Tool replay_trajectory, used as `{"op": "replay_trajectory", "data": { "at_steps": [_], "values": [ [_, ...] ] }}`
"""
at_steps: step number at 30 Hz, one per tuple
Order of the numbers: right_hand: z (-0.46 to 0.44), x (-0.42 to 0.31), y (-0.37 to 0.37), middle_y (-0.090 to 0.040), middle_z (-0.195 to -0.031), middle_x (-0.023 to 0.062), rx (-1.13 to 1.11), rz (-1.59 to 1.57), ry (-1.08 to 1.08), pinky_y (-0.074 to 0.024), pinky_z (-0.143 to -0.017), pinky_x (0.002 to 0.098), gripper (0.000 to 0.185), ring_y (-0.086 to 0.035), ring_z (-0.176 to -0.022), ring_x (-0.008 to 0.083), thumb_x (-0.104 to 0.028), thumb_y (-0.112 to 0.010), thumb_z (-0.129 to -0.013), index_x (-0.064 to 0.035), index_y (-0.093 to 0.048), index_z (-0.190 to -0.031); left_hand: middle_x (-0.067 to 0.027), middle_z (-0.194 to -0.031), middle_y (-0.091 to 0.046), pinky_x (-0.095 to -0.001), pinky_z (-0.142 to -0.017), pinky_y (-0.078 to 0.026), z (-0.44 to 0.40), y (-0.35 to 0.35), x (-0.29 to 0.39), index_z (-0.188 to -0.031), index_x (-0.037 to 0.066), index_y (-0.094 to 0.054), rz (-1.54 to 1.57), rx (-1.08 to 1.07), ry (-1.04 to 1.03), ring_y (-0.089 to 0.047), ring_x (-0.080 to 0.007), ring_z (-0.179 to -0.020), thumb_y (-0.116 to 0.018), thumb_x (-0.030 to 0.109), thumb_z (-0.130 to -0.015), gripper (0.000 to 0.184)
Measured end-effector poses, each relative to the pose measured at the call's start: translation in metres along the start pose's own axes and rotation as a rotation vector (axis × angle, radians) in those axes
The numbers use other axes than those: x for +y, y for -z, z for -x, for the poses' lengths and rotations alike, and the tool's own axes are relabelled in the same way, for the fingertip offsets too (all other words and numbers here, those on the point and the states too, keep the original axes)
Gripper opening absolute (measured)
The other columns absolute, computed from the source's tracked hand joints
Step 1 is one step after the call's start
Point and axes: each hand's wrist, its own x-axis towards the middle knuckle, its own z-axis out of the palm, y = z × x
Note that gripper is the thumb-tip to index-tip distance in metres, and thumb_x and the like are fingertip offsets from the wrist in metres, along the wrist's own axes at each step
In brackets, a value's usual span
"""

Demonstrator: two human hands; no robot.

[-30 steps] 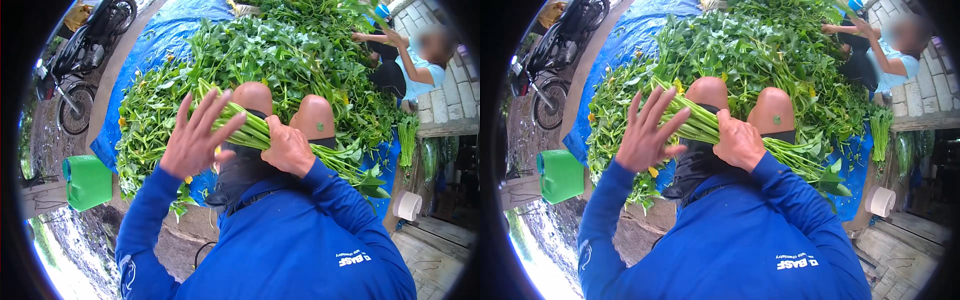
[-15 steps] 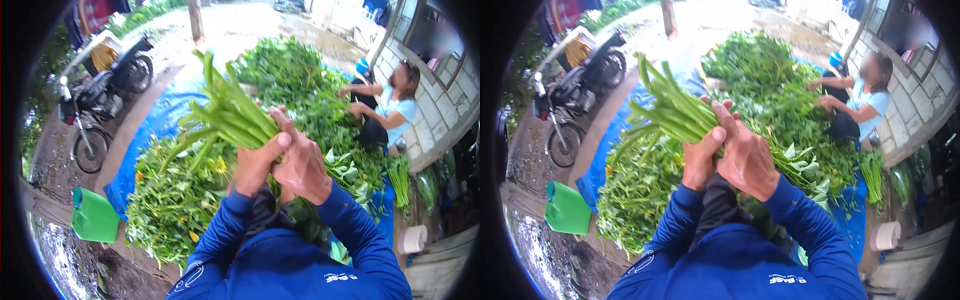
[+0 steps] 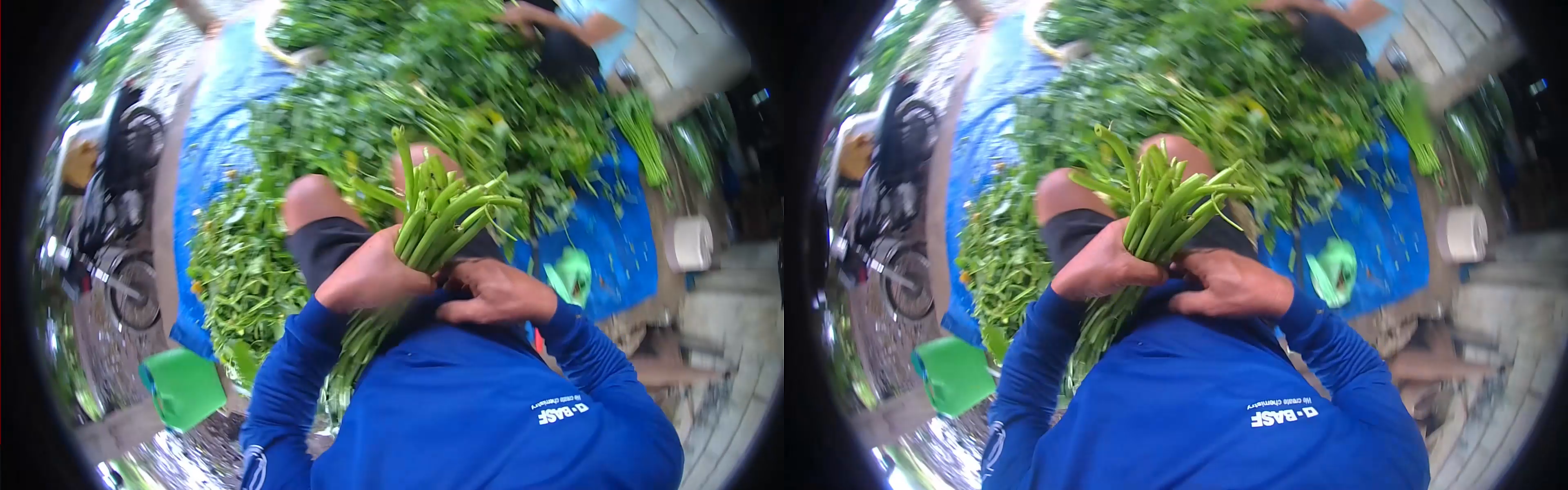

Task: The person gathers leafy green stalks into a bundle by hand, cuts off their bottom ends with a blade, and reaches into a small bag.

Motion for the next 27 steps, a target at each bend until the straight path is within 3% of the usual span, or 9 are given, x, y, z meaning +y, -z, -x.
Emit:
{"op": "replay_trajectory", "data": {
  "at_steps": [2,4,7,10,11,17,22,24,27],
  "values": [
    [0.045,0.027,0.005,-0.073,-0.135,0.024,0.094,-0.013,-0.246,-0.0582,-0.103,0.042,0.052,-0.074,-0.118,0.035,-0.027,-0.081,-0.094,0.0035,-0.069,-0.134,-0.008,-0.115,-0.076,-0.0336,-0.095,-0.055,-0.028,-0.028,-0.01,-0.129,-0.004,-0.067,0.083,0.035,-0.108,-0.069,-0.018,-0.107,-0.074,-0.004,-0.078,0.051],
    [0.085,0.047,0.034,-0.079,-0.12,0.0194,0.134,-0.097,-0.504,-0.061,-0.089,0.0365,0.044,-0.078,-0.099,0.024,-0.021,-0.078,-0.096,0.0075,-0.07,-0.13,-0.0112,-0.109,-0.078,-0.0359,-0.092,-0.057,-0.046,-0.032,-0.018,-0.124,-0.006,-0.067,-0.2,0.053,0.151,-0.072,-0.0198,-0.101,-0.076,0.004,-0.076,0.05],
    [0.104,0.042,0.065,-0.077,-0.096,0.0139,0.738,-0.032,-0.495,-0.0574,-0.078,0.0347,0.023,-0.073,-0.086,0.0225,-0.007,-0.074,-0.093,0.0001,-0.079,-0.114,-0.0217,-0.101,-0.078,-0.0421,-0.087,-0.059,-0.058,-0.036,-0.038,-0.117,-0.009,-0.066,-0.477,0.173,0.259,-0.076,-0.0301,-0.095,-0.081,0.014,-0.073,0.052],
    [0.092,0.01,0.077,-0.076,-0.103,0.0124,0.783,0.142,0.005,-0.0573,-0.084,0.0368,0.026,-0.073,-0.094,0.0244,-0.002,-0.075,-0.087,-0.0037,-0.08,-0.113,-0.0304,-0.097,-0.075,-0.0488,-0.085,-0.059,-0.059,-0.041,-0.017,-0.109,-0.009,-0.064,-0.613,0.205,0.38,-0.077,-0.0432,-0.093,-0.084,0.021,-0.071,0.052],
    [0.079,-0.001,0.075,-0.075,-0.109,0.0125,0.707,0.276,0.094,-0.0574,-0.088,0.0385,0.029,-0.072,-0.101,0.0266,0.0,-0.076,-0.084,-0.0057,-0.08,-0.112,-0.0352,-0.096,-0.074,-0.0534,-0.084,-0.059,-0.059,-0.042,-0.021,-0.105,-0.009,-0.061,-0.644,0.226,0.355,-0.074,-0.051,-0.095,-0.085,0.024,-0.072,0.052],
    [0.01,-0.047,0.078,-0.07,-0.129,0.0115,0.559,0.834,0.26,-0.0528,-0.105,0.0482,0.029,-0.066,-0.124,0.0318,-0.017,-0.084,-0.08,-0.0118,-0.081,-0.109,-0.0354,-0.094,-0.073,-0.059,-0.084,-0.058,-0.058,-0.043,-0.018,-0.107,-0.006,-0.057,-0.697,0.258,0.384,-0.073,-0.0539,-0.095,-0.086,0.026,-0.076,0.053],
    [-0.011,-0.022,0.107,-0.075,-0.099,0.0149,0.185,0.952,-0.085,-0.0577,-0.081,0.0454,0.015,-0.075,-0.096,0.0302,-0.022,-0.08,-0.089,-0.0094,-0.077,-0.096,-0.0335,-0.092,-0.073,-0.0595,-0.083,-0.058,-0.057,-0.038,-0.021,-0.121,-0.004,-0.049,-0.698,0.25,0.381,-0.073,-0.0536,-0.094,-0.087,0.023,-0.076,0.065],
    [-0.024,0.037,0.119,-0.072,-0.087,0.0192,0.202,0.833,0.01,-0.0572,-0.073,0.0461,0.016,-0.073,-0.082,0.0349,-0.022,-0.079,-0.093,-0.0064,-0.075,-0.095,-0.0332,-0.094,-0.073,-0.0594,-0.082,-0.058,-0.055,-0.04,-0.023,-0.131,-0.004,-0.044,-0.689,0.312,0.326,-0.073,-0.0535,-0.094,-0.087,0.021,-0.076,0.074],
    [-0.033,0.085,0.11,-0.073,-0.095,0.0175,0.24,0.253,-0.099,-0.0574,-0.077,0.0471,0.018,-0.072,-0.088,0.0351,-0.019,-0.078,-0.096,-0.004,-0.078,-0.106,-0.0332,-0.098,-0.074,-0.0585,-0.081,-0.059,-0.054,-0.04,-0.03,-0.142,-0.004,-0.037,-0.712,0.365,0.22,-0.073,-0.0529,-0.094,-0.086,0.021,-0.076,0.086]
  ]
}}
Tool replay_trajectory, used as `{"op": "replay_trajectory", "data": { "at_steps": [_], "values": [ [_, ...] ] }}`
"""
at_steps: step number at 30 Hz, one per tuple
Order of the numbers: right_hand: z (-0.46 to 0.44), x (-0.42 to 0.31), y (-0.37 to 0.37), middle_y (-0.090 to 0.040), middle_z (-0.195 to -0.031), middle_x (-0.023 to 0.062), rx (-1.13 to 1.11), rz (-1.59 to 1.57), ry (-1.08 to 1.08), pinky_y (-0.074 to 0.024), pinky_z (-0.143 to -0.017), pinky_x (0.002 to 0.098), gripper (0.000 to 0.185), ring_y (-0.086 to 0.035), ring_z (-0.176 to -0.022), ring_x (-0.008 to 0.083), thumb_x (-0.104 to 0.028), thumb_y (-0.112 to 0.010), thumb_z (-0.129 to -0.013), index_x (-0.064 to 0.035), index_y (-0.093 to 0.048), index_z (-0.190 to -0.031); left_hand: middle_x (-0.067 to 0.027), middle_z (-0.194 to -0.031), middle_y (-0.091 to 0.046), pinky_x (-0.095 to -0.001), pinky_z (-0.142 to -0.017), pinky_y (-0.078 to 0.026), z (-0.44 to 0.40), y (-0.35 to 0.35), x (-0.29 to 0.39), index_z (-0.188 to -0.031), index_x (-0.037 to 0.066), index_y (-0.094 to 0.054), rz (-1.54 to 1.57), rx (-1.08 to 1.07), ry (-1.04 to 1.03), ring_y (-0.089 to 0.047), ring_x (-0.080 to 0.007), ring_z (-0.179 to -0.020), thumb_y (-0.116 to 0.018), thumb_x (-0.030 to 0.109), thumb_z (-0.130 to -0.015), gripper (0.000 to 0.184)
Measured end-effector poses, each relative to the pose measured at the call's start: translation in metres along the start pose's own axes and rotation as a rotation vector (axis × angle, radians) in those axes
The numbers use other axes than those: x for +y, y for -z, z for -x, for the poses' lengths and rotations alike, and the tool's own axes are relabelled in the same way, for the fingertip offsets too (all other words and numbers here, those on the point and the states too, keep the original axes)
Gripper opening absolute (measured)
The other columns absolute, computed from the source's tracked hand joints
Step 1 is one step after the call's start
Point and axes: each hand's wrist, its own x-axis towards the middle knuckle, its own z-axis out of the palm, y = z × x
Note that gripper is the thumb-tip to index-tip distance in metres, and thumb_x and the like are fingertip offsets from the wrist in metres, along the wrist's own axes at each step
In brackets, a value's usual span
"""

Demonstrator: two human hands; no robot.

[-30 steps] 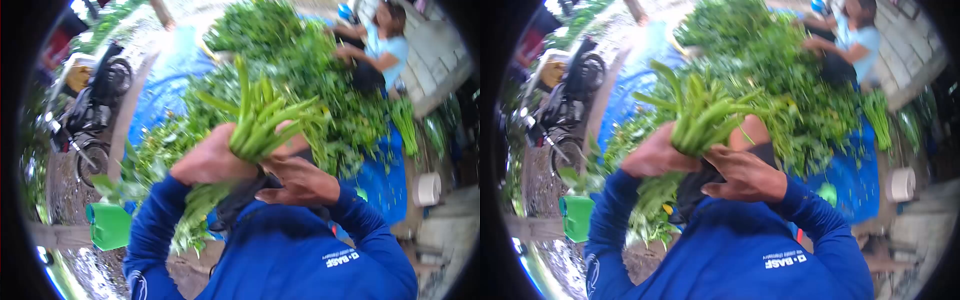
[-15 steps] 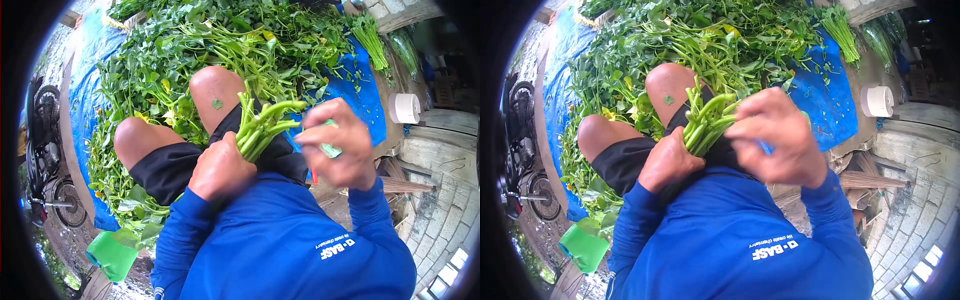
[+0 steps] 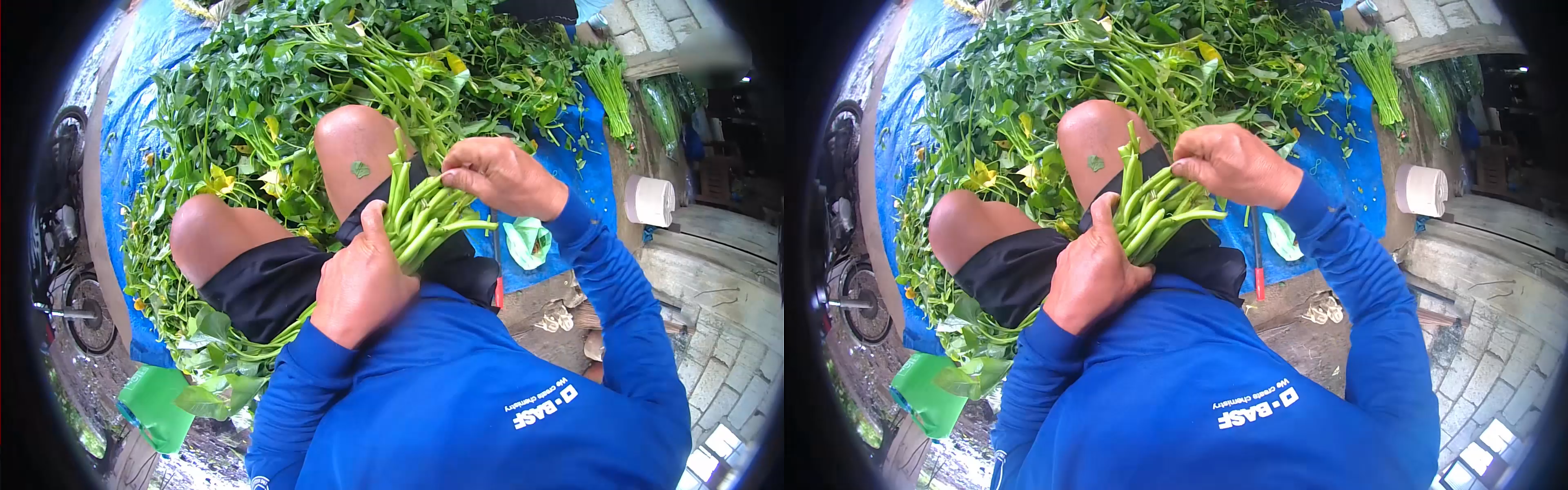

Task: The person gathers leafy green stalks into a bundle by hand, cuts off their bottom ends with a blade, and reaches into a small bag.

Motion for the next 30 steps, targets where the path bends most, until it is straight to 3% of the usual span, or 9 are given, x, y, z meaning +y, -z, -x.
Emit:
{"op": "replay_trajectory", "data": {
  "at_steps": [4,7,8,13,18,21,24,28,30],
  "values": [
    [-0.001,-0.042,0.017,-0.074,-0.112,0.0132,0.318,0.609,0.284,-0.056,-0.087,0.046,0.021,-0.07,-0.104,0.0347,-0.01,-0.077,-0.088,-0.0046,-0.076,-0.108,-0.0336,-0.105,-0.074,-0.0573,-0.081,-0.06,-0.003,-0.002,-0.002,-0.15,-0.004,-0.032,-0.047,-0.089,0.007,-0.074,-0.0518,-0.095,-0.085,0.021,-0.077,0.094],
    [0.013,-0.087,0.009,-0.073,-0.113,0.0116,0.2,0.099,0.389,-0.0547,-0.089,0.0442,0.023,-0.068,-0.107,0.0326,-0.007,-0.076,-0.082,-0.0052,-0.075,-0.105,-0.0333,-0.104,-0.074,-0.057,-0.08,-0.06,-0.004,-0.004,-0.004,-0.15,-0.005,-0.032,-0.032,-0.061,-0.028,-0.075,-0.0514,-0.095,-0.085,0.021,-0.076,0.094],
    [0.017,-0.089,-0.004,-0.072,-0.113,0.0104,0.11,0.185,0.387,-0.0546,-0.089,0.044,0.023,-0.067,-0.107,0.0316,-0.008,-0.077,-0.081,-0.0054,-0.074,-0.104,-0.0329,-0.101,-0.074,-0.0575,-0.079,-0.06,-0.004,-0.005,-0.004,-0.15,-0.006,-0.034,-0.034,-0.04,-0.04,-0.075,-0.0512,-0.092,-0.082,0.02,-0.078,0.09],
    [0.037,-0.086,-0.025,-0.07,-0.112,0.0058,-0.025,0.518,0.21,-0.0536,-0.088,0.0458,0.02,-0.064,-0.109,0.0282,-0.015,-0.076,-0.085,-0.0077,-0.071,-0.103,-0.0333,-0.104,-0.074,-0.0571,-0.078,-0.06,-0.004,-0.003,-0.002,-0.144,-0.004,-0.037,-0.006,-0.043,-0.001,-0.074,-0.0521,-0.093,-0.084,0.019,-0.075,0.087],
    [0.043,-0.066,-0.052,-0.068,-0.078,0.015,0.239,0.347,0.002,-0.0553,-0.067,0.0503,0.013,-0.067,-0.072,0.0397,-0.017,-0.072,-0.097,-0.0044,-0.068,-0.101,-0.033,-0.102,-0.074,-0.0582,-0.079,-0.06,-0.003,-0.008,-0.003,-0.148,-0.006,-0.038,-0.035,-0.022,-0.022,-0.075,-0.0513,-0.091,-0.08,0.018,-0.08,0.083],
    [0.045,-0.066,-0.048,-0.068,-0.082,0.0165,0.256,0.38,0.029,-0.0557,-0.073,0.0509,0.018,-0.067,-0.079,0.0402,-0.019,-0.074,-0.092,-0.0028,-0.07,-0.097,-0.0333,-0.103,-0.074,-0.0585,-0.08,-0.06,-0.003,-0.005,-0.002,-0.151,-0.007,-0.038,-0.043,-0.013,-0.017,-0.075,-0.0511,-0.092,-0.079,0.018,-0.081,0.084],
    [0.036,-0.062,-0.031,-0.068,-0.086,0.018,-0.038,0.445,-0.073,-0.055,-0.081,0.0507,0.023,-0.067,-0.087,0.0401,-0.02,-0.074,-0.09,-0.001,-0.076,-0.102,-0.0332,-0.105,-0.074,-0.0577,-0.08,-0.06,0.0,-0.008,0.0,-0.149,-0.003,-0.034,-0.048,-0.023,-0.024,-0.074,-0.0521,-0.093,-0.084,0.018,-0.076,0.09],
    [0.034,-0.047,-0.027,-0.066,-0.087,0.0169,0.0,0.257,0.056,-0.0532,-0.082,0.05,0.024,-0.065,-0.087,0.0391,-0.024,-0.07,-0.092,-0.0012,-0.075,-0.098,-0.0332,-0.108,-0.073,-0.0568,-0.08,-0.06,0.001,-0.008,-0.001,-0.15,-0.001,-0.031,-0.059,-0.003,-0.01,-0.074,-0.0521,-0.095,-0.087,0.02,-0.074,0.096],
    [0.025,-0.044,-0.026,-0.069,-0.082,0.0231,-0.114,0.115,-0.09,-0.0543,-0.078,0.0532,0.031,-0.069,-0.082,0.0424,-0.029,-0.069,-0.093,0.0012,-0.076,-0.091,-0.0334,-0.109,-0.073,-0.0567,-0.081,-0.06,0.001,-0.007,0.001,-0.15,-0.001,-0.031,-0.057,-0.019,0.012,-0.074,-0.052,-0.097,-0.087,0.02,-0.075,0.097]
  ]
}}
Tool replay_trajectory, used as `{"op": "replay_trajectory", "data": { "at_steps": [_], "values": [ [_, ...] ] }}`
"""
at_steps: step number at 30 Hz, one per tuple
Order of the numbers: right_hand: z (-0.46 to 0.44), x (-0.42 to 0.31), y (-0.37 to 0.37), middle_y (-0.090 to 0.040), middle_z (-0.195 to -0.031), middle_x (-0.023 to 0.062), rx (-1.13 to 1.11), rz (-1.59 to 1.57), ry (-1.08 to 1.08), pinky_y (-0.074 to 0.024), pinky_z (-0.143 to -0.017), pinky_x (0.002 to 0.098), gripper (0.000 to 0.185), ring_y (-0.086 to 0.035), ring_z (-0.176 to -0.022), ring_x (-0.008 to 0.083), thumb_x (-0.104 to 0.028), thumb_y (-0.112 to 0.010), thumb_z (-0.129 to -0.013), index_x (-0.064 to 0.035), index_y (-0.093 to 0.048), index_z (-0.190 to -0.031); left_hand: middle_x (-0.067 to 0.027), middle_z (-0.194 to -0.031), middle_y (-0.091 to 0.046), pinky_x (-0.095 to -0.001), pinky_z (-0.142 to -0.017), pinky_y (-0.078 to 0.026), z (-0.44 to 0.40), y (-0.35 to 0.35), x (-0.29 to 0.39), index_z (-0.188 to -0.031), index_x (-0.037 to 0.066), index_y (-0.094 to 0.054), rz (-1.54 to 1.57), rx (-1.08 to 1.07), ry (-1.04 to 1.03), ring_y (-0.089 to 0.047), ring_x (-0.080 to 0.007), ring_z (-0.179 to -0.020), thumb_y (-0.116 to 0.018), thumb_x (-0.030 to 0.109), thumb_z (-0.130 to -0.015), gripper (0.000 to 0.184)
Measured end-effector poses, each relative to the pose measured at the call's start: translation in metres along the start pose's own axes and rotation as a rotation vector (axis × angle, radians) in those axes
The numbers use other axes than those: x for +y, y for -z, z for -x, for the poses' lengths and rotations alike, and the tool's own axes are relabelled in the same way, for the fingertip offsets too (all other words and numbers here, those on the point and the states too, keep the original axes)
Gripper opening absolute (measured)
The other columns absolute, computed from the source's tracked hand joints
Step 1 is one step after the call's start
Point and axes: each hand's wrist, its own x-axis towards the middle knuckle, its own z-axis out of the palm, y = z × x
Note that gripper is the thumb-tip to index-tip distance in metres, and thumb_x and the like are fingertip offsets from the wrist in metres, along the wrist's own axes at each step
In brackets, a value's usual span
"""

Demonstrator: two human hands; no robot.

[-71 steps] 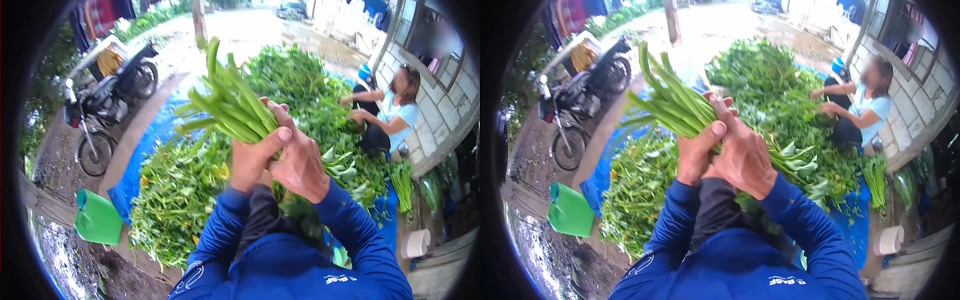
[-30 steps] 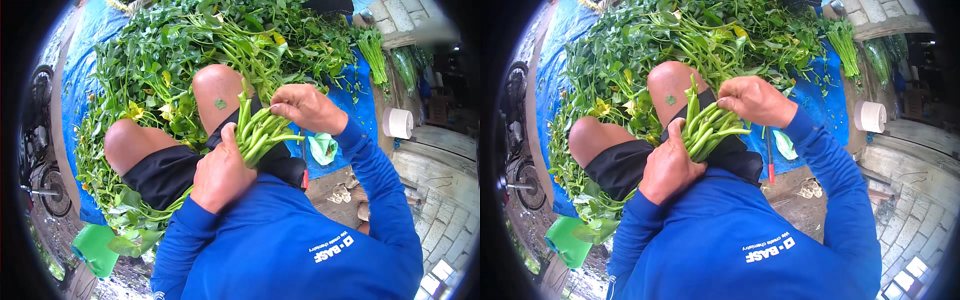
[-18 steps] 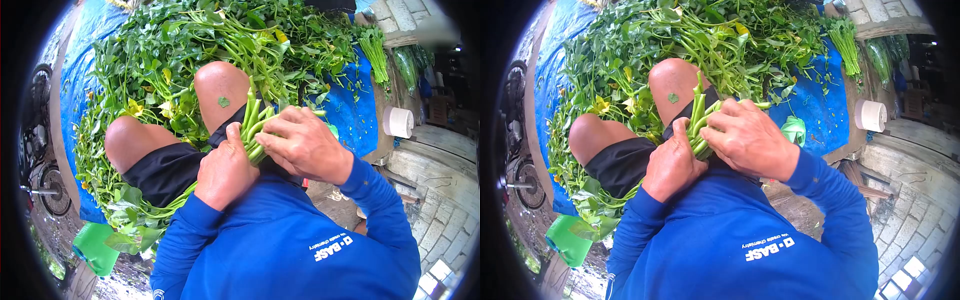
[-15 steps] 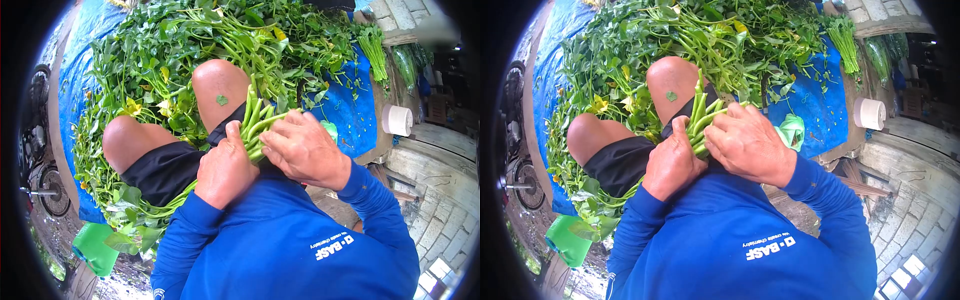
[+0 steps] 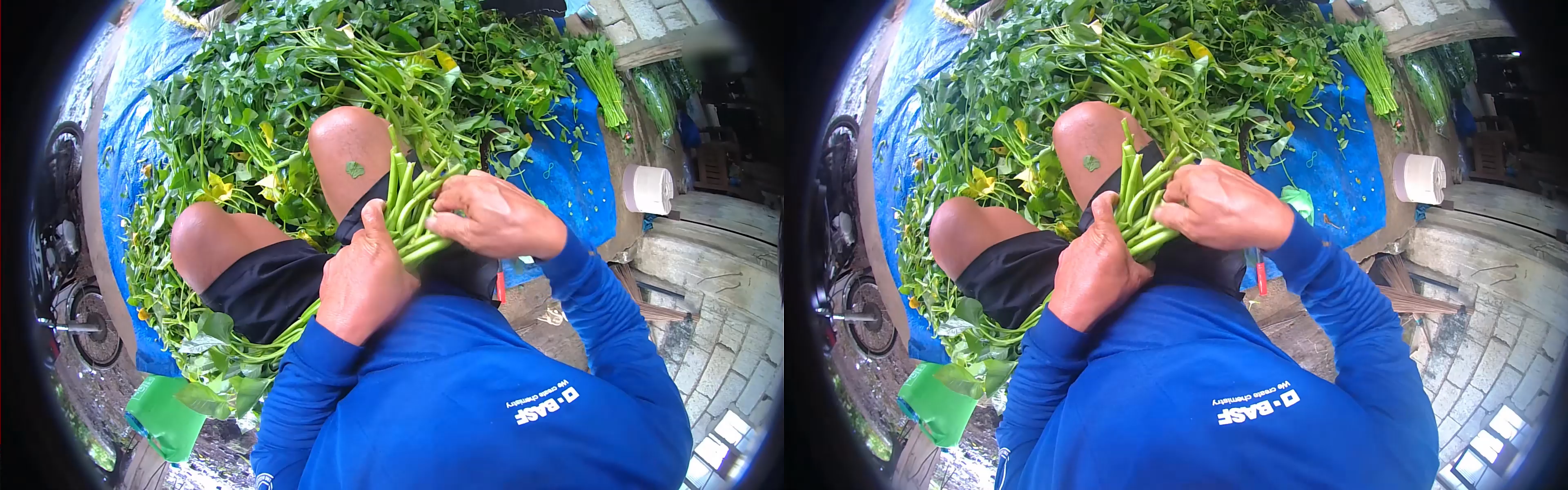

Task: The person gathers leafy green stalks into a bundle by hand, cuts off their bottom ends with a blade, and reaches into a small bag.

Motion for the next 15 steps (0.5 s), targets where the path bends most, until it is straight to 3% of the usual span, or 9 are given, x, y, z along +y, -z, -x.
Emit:
{"op": "replay_trajectory", "data": {
  "at_steps": [2,5,7,13,15],
  "values": [
    [-0.007,-0.017,0.007,-0.069,-0.076,0.0291,-0.062,-0.083,-0.231,-0.0555,-0.072,0.0553,0.043,-0.072,-0.075,0.0454,-0.038,-0.069,-0.093,0.0035,-0.075,-0.084,-0.0338,-0.109,-0.073,-0.0564,-0.082,-0.06,-0.001,0.003,0.004,-0.151,-0.001,-0.031,0.006,-0.027,0.015,-0.074,-0.0518,-0.098,-0.087,0.021,-0.075,0.097],
    [-0.007,-0.017,0.004,-0.065,-0.068,0.0248,-0.045,-0.025,-0.252,-0.053,-0.066,0.0518,0.046,-0.068,-0.068,0.0418,-0.042,-0.07,-0.092,0.0025,-0.074,-0.081,-0.0345,-0.11,-0.073,-0.0562,-0.083,-0.06,-0.001,0.001,0.005,-0.151,-0.001,-0.031,-0.019,-0.018,-0.006,-0.074,-0.052,-0.098,-0.088,0.022,-0.075,0.098],
    [-0.01,-0.018,0.006,-0.068,-0.073,0.0267,-0.119,-0.039,-0.321,-0.0555,-0.07,0.0541,0.047,-0.07,-0.071,0.045,-0.042,-0.069,-0.085,0.0043,-0.073,-0.082,-0.0352,-0.11,-0.073,-0.0571,-0.084,-0.06,0.001,0.0,0.005,-0.152,-0.002,-0.031,-0.028,-0.026,-0.004,-0.074,-0.0528,-0.097,-0.088,0.022,-0.076,0.099],
    [-0.006,-0.028,-0.005,-0.074,-0.089,0.0323,-0.178,0.05,-0.376,-0.061,-0.079,0.0558,0.044,-0.075,-0.085,0.0501,-0.039,-0.063,-0.084,0.0018,-0.079,-0.09,-0.0334,-0.114,-0.072,-0.0581,-0.084,-0.06,0.003,0.0,0.004,-0.153,0.001,-0.031,-0.019,-0.027,-0.062,-0.073,-0.0534,-0.098,-0.088,0.021,-0.078,0.097],
    [0.0,-0.016,-0.008,-0.075,-0.091,0.0305,-0.175,0.008,-0.277,-0.0596,-0.077,0.0561,0.053,-0.075,-0.086,0.0482,-0.048,-0.061,-0.087,0.0026,-0.077,-0.09,-0.0337,-0.111,-0.073,-0.0586,-0.083,-0.059,-0.001,-0.003,0.004,-0.152,0.003,-0.029,0.058,-0.025,-0.071,-0.073,-0.0545,-0.097,-0.09,0.028,-0.076,0.101]
  ]
}}
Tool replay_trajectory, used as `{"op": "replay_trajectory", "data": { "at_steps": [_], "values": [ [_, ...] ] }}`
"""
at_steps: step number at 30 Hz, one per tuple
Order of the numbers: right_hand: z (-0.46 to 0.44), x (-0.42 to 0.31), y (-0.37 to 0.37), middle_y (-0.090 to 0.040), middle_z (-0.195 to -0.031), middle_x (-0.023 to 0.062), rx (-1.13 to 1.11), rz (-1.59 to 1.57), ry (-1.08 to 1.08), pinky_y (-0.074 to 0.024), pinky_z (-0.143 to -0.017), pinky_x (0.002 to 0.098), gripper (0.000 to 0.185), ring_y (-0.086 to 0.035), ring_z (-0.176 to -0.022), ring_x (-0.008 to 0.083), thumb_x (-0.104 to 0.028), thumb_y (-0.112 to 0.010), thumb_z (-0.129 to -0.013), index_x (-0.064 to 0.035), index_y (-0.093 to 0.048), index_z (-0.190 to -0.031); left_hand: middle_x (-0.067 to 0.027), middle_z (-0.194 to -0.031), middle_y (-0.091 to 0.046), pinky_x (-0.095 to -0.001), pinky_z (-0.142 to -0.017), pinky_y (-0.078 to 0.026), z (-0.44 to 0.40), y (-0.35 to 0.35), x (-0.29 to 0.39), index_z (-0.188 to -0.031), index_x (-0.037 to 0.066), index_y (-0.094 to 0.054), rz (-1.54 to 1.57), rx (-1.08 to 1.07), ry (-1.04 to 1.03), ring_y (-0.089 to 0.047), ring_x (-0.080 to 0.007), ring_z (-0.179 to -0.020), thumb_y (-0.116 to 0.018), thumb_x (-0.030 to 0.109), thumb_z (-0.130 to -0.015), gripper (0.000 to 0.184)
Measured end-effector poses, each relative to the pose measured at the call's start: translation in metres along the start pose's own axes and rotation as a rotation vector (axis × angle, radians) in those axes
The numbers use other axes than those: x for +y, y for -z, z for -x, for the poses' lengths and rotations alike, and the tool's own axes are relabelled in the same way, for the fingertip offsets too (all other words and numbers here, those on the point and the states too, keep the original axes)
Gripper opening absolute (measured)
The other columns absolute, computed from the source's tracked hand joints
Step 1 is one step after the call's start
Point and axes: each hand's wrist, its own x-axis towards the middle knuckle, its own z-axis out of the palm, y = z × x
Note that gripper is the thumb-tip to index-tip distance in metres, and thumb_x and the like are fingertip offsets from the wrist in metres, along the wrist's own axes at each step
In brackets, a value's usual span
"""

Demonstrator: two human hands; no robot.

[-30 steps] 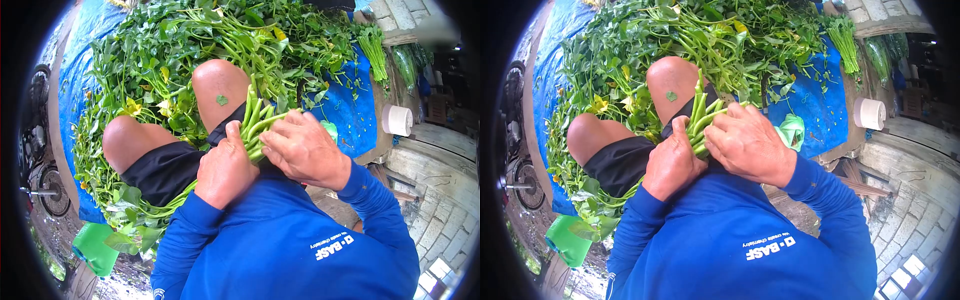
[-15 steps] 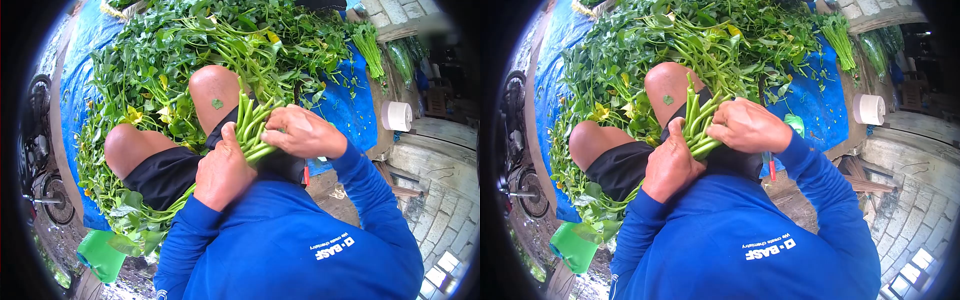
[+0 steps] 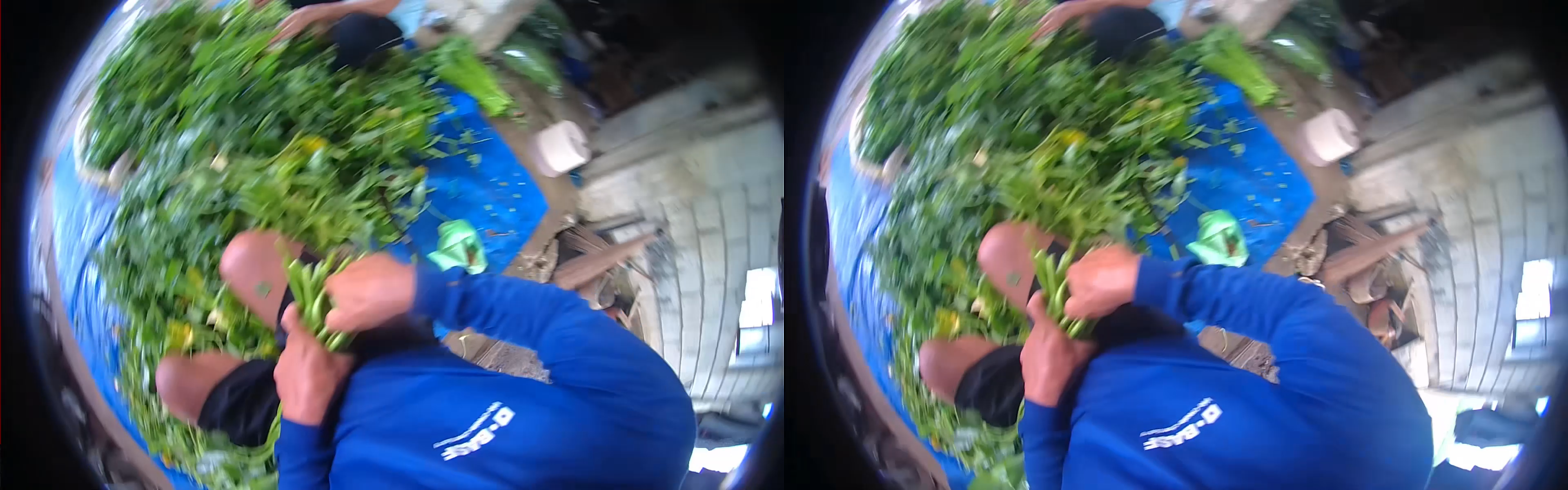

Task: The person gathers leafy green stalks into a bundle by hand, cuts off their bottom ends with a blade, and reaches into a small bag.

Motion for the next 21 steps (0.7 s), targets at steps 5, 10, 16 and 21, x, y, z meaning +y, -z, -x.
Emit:
{"op": "replay_trajectory", "data": {
  "at_steps": [5,10,16,21],
  "values": [
    [-0.01,0.005,-0.01,-0.074,-0.089,0.0219,-0.004,-0.284,-0.041,-0.0574,-0.079,0.0494,0.035,-0.075,-0.089,0.0383,-0.031,-0.069,-0.088,0.0019,-0.07,-0.1,-0.0342,-0.111,-0.073,-0.0575,-0.084,-0.059,-0.001,-0.007,-0.005,-0.153,0.001,-0.028,-0.16,0.056,0.009,-0.073,-0.0556,-0.097,-0.091,0.034,-0.073,0.107],
    [0.002,0.013,0.007,-0.073,-0.101,0.0191,0.508,-0.225,0.196,-0.0556,-0.082,0.0498,0.027,-0.072,-0.099,0.0387,-0.019,-0.072,-0.085,-0.0019,-0.069,-0.106,-0.0317,-0.104,-0.075,-0.0531,-0.086,-0.06,-0.007,0.006,-0.007,-0.15,-0.002,-0.034,-0.111,-0.096,0.063,-0.075,-0.0497,-0.098,-0.09,0.03,-0.072,0.102],
    [0.046,-0.048,-0.006,-0.053,-0.161,0.0186,0.729,0.295,0.817,-0.0298,-0.128,0.0592,0.055,-0.042,-0.158,0.0371,-0.026,-0.062,-0.098,-0.0056,-0.058,-0.149,-0.0138,-0.11,-0.075,-0.0401,-0.09,-0.058,-0.026,0.045,-0.018,-0.138,0.0,-0.056,0.269,-0.368,0.021,-0.073,-0.0275,-0.104,-0.089,0.023,-0.073,0.077],
    [-0.007,0.001,-0.008,-0.073,-0.112,0.0063,0.553,0.566,0.764,-0.0282,-0.126,0.058,0.022,-0.068,-0.118,0.0238,-0.023,-0.066,-0.093,-0.0127,-0.07,-0.112,-0.0015,-0.098,-0.069,-0.0326,-0.081,-0.054,-0.021,0.057,-0.009,-0.12,0.002,-0.068,0.626,-0.594,-0.027,-0.065,-0.0132,-0.089,-0.087,0.016,-0.072,0.054]
  ]
}}
